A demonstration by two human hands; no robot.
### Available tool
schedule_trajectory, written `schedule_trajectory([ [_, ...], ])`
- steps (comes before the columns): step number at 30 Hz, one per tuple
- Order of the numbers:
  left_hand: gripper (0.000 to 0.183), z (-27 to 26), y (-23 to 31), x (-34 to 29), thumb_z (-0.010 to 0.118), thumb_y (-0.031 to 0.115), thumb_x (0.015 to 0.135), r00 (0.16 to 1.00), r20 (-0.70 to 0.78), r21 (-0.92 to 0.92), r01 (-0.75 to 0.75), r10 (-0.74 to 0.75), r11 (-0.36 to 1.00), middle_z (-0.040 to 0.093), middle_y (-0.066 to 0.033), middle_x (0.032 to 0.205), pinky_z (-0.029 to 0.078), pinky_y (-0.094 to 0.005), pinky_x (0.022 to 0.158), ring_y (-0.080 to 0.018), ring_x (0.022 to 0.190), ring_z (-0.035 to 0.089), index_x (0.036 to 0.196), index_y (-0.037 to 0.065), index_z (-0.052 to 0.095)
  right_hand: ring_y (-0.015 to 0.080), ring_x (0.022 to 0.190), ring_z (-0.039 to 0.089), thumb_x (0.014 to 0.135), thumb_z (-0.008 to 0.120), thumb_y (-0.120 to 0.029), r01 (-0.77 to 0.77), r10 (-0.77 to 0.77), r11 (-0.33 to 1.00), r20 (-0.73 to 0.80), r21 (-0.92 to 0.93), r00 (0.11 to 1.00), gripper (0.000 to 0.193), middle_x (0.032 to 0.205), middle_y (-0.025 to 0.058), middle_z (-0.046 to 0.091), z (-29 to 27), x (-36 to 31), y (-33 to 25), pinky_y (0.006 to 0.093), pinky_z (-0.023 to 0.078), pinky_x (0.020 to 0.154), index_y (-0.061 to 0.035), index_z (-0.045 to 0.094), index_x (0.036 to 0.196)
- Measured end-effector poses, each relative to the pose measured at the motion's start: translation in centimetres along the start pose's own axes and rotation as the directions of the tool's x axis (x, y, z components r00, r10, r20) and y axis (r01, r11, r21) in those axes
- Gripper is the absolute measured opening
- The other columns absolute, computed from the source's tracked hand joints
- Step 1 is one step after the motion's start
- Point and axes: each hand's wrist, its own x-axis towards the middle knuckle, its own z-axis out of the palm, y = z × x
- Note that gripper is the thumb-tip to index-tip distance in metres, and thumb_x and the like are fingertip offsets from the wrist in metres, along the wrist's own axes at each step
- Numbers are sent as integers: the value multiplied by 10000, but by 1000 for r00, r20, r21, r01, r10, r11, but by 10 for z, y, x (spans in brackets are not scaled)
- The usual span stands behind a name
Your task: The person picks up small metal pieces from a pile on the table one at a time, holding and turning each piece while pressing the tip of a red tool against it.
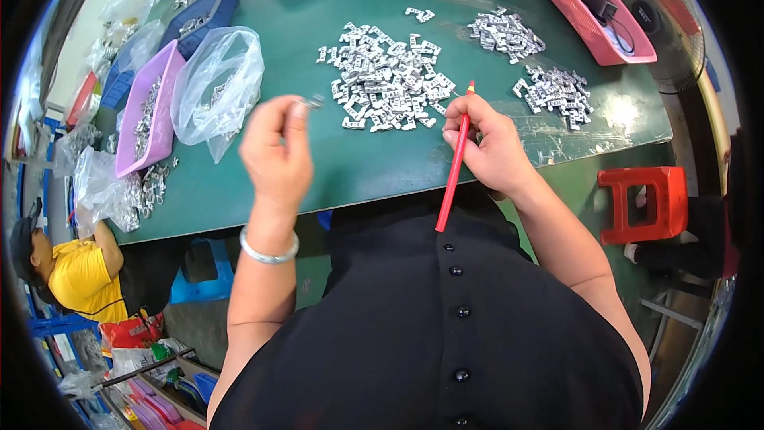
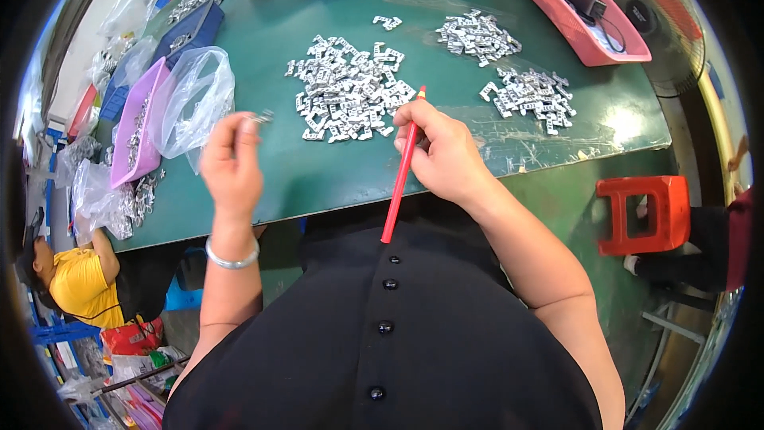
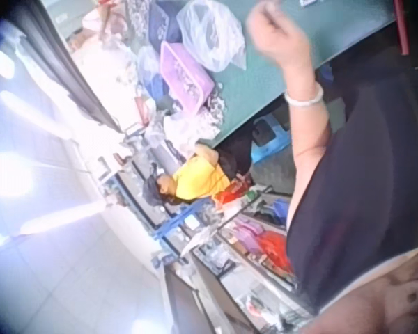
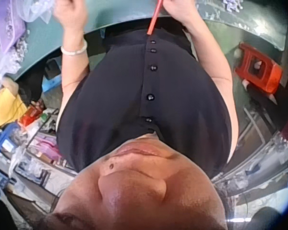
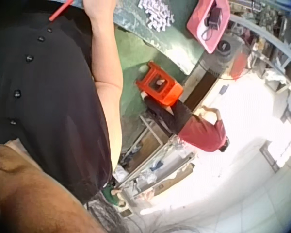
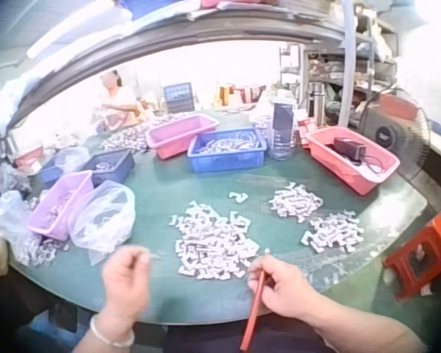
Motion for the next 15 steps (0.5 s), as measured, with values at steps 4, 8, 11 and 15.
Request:
schedule_trajectory([
  [4, 96, -37, -16, 43, 553, 92, 813, 945, -173, 389, -192, 276, 901, 584, -97, 747, 439, -306, 570, -234, 632, 553, 854, 11, 583, 123, 640, 547, 729, 543, 58, 9, -9, 1000, 11, -19, 1000, 185, 736, 59, 535, 1, 5, 0, 241, 441, 574, -24, 483, 884],
  [8, 131, -52, -35, 60, 577, 99, 770, 968, -71, 700, -123, 240, 703, 588, -120, 823, 445, -356, 632, -279, 732, 565, 869, 13, 587, 186, 680, 551, 706, 550, 60, 16, -15, 999, 11, -52, 1000, 202, 724, 76, 529, 7, 12, -1, 287, 440, 596, -33, 489, 875],
  [11, 148, -36, -30, 54, 588, 101, 751, 955, 5, 652, -229, 298, 723, 585, -130, 847, 439, -378, 673, -299, 768, 561, 873, 19, 589, 255, 718, 505, 689, 609, 5, 130, -135, 970, -10, -207, 991, 209, 717, 73, 541, 12, 18, 6, 346, 415, 612, -55, 501, 857],
  [15, 116, 1, -16, 20, 616, 76, 746, 989, 97, 153, -122, 108, 981, 587, -108, 799, 450, -304, 656, -230, 728, 566, 841, 13, 598, 231, 730, 496, 674, 653, -29, 223, -220, 896, 53, -385, 974, 227, 746, 69, 546, 20, 28, 4, 331, 415, 609, -42, 516, 855],
])
